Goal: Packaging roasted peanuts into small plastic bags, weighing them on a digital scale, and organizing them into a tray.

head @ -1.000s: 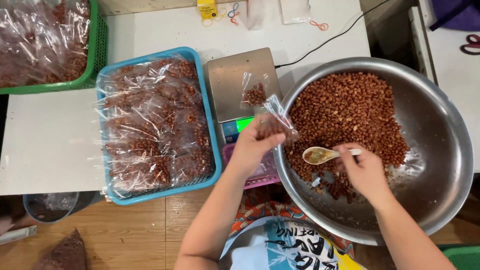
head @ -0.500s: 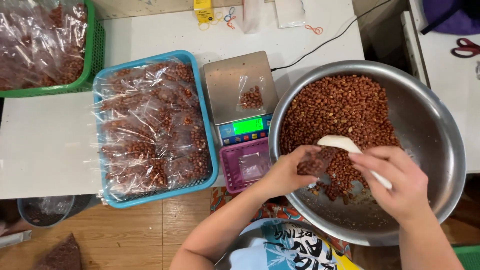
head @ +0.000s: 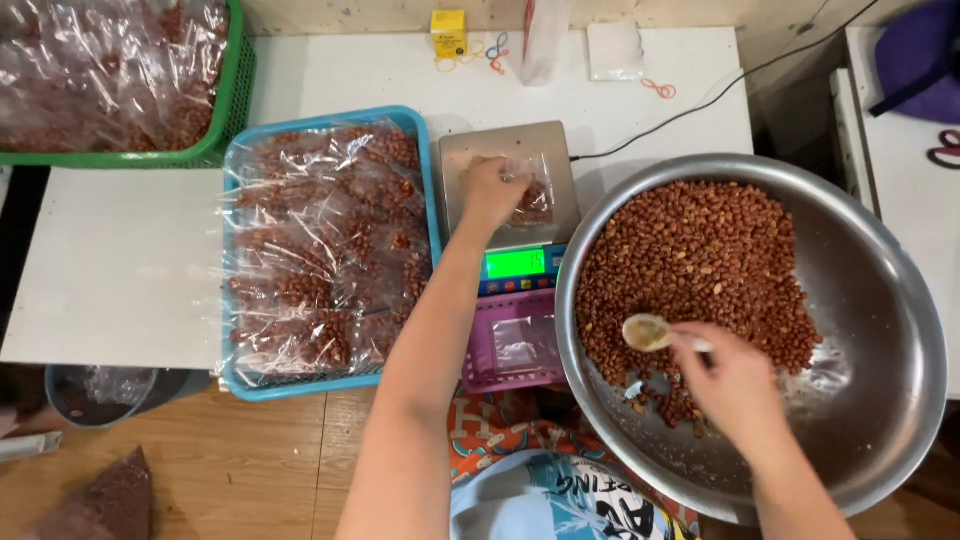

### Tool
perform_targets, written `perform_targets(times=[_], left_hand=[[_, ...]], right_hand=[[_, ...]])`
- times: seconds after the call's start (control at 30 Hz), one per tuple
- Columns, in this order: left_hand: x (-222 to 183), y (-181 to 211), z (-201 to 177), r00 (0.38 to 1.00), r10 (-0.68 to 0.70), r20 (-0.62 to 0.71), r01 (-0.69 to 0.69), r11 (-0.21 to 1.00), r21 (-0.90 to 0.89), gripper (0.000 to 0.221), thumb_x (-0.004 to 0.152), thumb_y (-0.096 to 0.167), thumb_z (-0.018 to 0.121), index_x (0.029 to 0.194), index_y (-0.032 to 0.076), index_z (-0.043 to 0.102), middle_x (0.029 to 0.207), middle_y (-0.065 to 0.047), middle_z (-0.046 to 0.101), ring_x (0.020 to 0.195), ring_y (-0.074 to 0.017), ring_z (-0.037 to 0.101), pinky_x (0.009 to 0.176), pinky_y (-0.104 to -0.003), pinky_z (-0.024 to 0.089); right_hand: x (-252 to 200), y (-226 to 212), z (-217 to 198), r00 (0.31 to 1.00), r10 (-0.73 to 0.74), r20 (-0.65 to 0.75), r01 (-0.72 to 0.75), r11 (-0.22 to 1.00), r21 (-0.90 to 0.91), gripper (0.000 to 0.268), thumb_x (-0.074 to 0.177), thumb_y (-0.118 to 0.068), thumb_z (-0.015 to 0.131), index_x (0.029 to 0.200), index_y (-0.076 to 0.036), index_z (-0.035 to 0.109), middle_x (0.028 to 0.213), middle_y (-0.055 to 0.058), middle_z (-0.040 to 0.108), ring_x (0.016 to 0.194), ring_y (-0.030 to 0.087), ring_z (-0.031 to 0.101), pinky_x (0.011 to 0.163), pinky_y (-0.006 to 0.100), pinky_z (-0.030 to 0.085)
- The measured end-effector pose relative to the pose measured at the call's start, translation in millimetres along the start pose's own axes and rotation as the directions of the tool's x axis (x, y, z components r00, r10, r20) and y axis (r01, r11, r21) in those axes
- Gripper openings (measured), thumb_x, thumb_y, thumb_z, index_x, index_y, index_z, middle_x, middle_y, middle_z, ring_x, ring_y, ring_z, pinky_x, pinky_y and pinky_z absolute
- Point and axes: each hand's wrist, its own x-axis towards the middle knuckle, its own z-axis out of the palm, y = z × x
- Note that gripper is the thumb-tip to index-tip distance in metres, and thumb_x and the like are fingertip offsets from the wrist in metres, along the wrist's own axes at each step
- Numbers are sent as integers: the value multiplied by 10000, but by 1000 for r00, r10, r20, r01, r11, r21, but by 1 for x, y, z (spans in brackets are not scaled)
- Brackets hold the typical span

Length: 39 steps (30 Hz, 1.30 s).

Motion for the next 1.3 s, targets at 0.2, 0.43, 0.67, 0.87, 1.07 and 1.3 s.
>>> perform_targets(times=[0.2, 0.43, 0.67, 0.87, 1.07, 1.3], left_hand=[[-25, 36, -43, 819, 272, -505, -445, 857, -259, 372, 963, -48, 665, 1317, 51, 603, 1130, -138, 559, 1035, -327, 731, 851, -351, 652], [-85, 59, -52, 891, 315, -326, -451, 690, -566, 132, 1089, 186, 544, 1110, 67, 598, 994, -88, 638, 914, -127, 629, 817, -350, 586], [-160, 66, -11, 924, 180, 338, 276, 298, -914, 527, 918, -20, 715, 1367, 79, 459, 1239, -173, 696, 1070, -271, 726, 858, -380, 657], [-192, 106, -23, 807, 200, 556, 264, 720, -642, 981, 771, -85, 717, 1575, 90, 183, 1313, -254, 637, 1146, -322, 661, 977, -383, 582], [-217, 110, -5, 734, 300, 610, -13, 904, -428, 787, 813, -67, 660, 1526, 82, 362, 1322, -170, 685, 1077, -286, 735, 911, -358, 596], [-221, 95, 25, 747, 411, 523, -82, 837, -541, 790, 748, -12, 752, 1472, 54, 444, 1274, -143, 706, 1165, -279, 707, 963, -349, 564]], right_hand=[[-1, -26, 18, 986, 99, 131, -126, 966, 225, 286, 1029, -240, 600, 1122, -36, 779, 854, 302, 760, 881, 502, 717, 764, 567, 580], [6, 2, 42, 976, 190, 104, -216, 890, 401, 203, 1031, -198, 626, 1074, -78, 784, 816, 272, 753, 804, 399, 748, 646, 468, 594], [4, 31, 18, 944, 317, 94, -291, 659, 694, 216, 1107, -103, 541, 1153, 29, 707, 882, 287, 708, 748, 303, 703, 681, 434, 615], [-14, 21, -43, 940, 342, -19, -208, 613, 762, 200, 1103, -17, 514, 1230, 65, 645, 959, 181, 680, 823, 243, 669, 767, 318, 586], [-28, -9, -82, 942, 191, -275, 43, 746, 664, 159, 1150, 22, 524, 1253, 109, 609, 999, 184, 663, 819, 218, 661, 774, 269, 558], [-27, -8, -82, 916, -356, -185, 385, 911, 151, 406, 741, 59, 672, 1111, -75, 774, 1179, 130, 690, 932, 216, 671, 832, 304, 548]])
